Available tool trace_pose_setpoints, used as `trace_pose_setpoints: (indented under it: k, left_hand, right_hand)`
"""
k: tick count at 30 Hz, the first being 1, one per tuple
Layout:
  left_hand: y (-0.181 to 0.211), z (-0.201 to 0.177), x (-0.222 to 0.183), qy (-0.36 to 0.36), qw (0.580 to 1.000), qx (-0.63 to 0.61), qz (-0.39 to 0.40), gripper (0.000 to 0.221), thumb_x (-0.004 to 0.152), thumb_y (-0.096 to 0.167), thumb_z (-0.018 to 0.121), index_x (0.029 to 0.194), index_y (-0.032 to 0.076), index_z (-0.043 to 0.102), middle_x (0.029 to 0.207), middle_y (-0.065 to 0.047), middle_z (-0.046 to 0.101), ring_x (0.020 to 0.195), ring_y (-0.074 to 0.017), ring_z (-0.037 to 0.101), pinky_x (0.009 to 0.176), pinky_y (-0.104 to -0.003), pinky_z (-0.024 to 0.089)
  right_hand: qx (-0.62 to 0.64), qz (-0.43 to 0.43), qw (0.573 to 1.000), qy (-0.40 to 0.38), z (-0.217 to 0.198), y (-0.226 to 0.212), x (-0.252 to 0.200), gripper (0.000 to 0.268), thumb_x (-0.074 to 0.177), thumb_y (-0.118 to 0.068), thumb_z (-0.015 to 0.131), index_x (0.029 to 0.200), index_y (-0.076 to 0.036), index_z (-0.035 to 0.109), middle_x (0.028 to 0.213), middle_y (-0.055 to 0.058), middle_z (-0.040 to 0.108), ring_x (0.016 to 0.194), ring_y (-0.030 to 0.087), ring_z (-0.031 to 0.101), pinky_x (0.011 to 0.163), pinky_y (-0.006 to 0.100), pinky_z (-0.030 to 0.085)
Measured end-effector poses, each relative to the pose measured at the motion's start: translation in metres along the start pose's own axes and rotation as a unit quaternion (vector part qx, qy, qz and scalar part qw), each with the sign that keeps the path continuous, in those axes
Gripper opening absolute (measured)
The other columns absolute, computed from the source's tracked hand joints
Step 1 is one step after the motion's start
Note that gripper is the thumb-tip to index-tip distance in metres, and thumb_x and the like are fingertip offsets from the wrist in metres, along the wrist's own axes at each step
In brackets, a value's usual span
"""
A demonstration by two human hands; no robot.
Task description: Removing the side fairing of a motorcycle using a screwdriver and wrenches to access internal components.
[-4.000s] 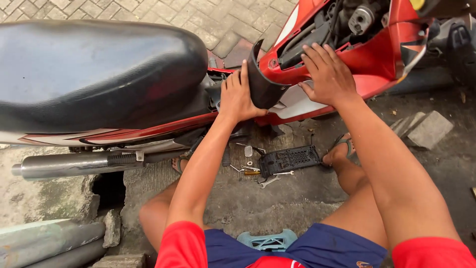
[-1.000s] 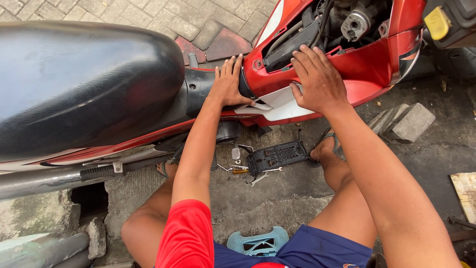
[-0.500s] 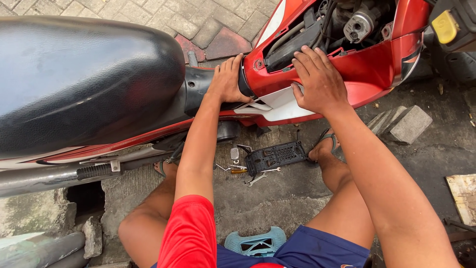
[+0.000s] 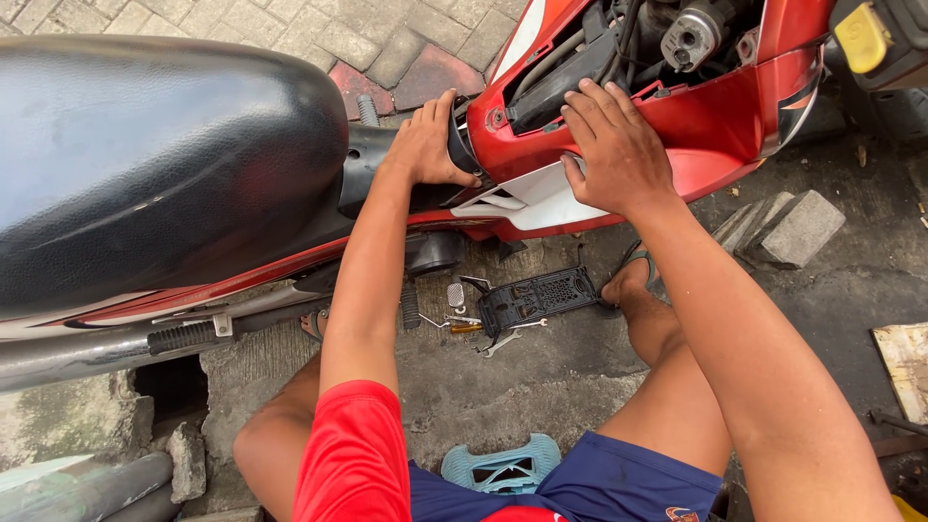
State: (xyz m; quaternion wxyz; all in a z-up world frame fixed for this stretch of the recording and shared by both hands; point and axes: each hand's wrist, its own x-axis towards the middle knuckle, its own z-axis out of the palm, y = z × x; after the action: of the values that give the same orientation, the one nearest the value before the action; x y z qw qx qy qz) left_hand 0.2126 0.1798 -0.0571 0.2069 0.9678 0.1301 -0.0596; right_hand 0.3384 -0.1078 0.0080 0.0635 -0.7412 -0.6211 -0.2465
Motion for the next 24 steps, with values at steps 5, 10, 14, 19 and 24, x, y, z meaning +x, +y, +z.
trace_pose_setpoints:
  k: [5, 10, 14, 19, 24]
  left_hand:
    - [-0.001, 0.014, 0.003, 0.001, 0.999, 0.033, 0.023, 0.148, 0.057, 0.070, 0.095, 0.161, 0.007, 0.011, 0.151, -0.019, 0.039, 0.136, -0.0393, 0.042, 0.112, -0.056, 0.035]
    - [-0.006, 0.033, 0.003, 0.028, 0.998, 0.013, 0.048, 0.144, 0.060, 0.071, 0.093, 0.162, 0.009, 0.012, 0.157, -0.021, 0.037, 0.143, -0.0394, 0.036, 0.116, -0.058, 0.028]
    - [-0.010, 0.041, 0.004, 0.040, 0.998, -0.012, 0.048, 0.147, 0.062, 0.070, 0.094, 0.163, 0.011, 0.005, 0.160, -0.021, 0.032, 0.150, -0.0388, 0.029, 0.121, -0.064, 0.018]
    - [-0.015, 0.049, 0.012, 0.052, 0.996, -0.030, 0.070, 0.147, 0.062, 0.072, 0.093, 0.162, 0.006, 0.007, 0.160, -0.022, 0.031, 0.150, -0.0379, 0.027, 0.122, -0.062, 0.017]
    - [-0.017, 0.051, 0.013, 0.056, 0.995, -0.011, 0.080, 0.148, 0.065, 0.076, 0.090, 0.161, 0.002, 0.006, 0.160, -0.022, 0.030, 0.150, -0.0393, 0.028, 0.124, -0.058, 0.018]
  right_hand:
    - [0.000, 0.003, 1.000, 0.003, -0.003, -0.002, 0.001, 0.054, 0.092, -0.026, 0.072, 0.137, 0.003, 0.068, 0.145, 0.015, 0.065, 0.143, 0.031, 0.052, 0.126, 0.043, 0.035]
    - [-0.003, 0.003, 1.000, -0.001, -0.002, -0.001, 0.000, 0.054, 0.091, -0.027, 0.072, 0.137, 0.002, 0.068, 0.145, 0.015, 0.065, 0.144, 0.031, 0.051, 0.127, 0.043, 0.034]
    - [-0.002, 0.003, 1.000, -0.002, -0.002, -0.001, 0.001, 0.055, 0.090, -0.027, 0.073, 0.137, 0.002, 0.068, 0.145, 0.015, 0.065, 0.144, 0.031, 0.051, 0.127, 0.043, 0.034]
    - [-0.001, 0.006, 1.000, -0.009, -0.002, 0.000, 0.001, 0.056, 0.091, -0.027, 0.072, 0.138, 0.003, 0.067, 0.146, 0.015, 0.064, 0.144, 0.031, 0.050, 0.127, 0.044, 0.033]
    - [-0.004, 0.004, 1.000, -0.020, 0.000, 0.000, 0.001, 0.059, 0.091, -0.029, 0.072, 0.140, 0.003, 0.067, 0.147, 0.017, 0.064, 0.144, 0.032, 0.050, 0.126, 0.044, 0.034]
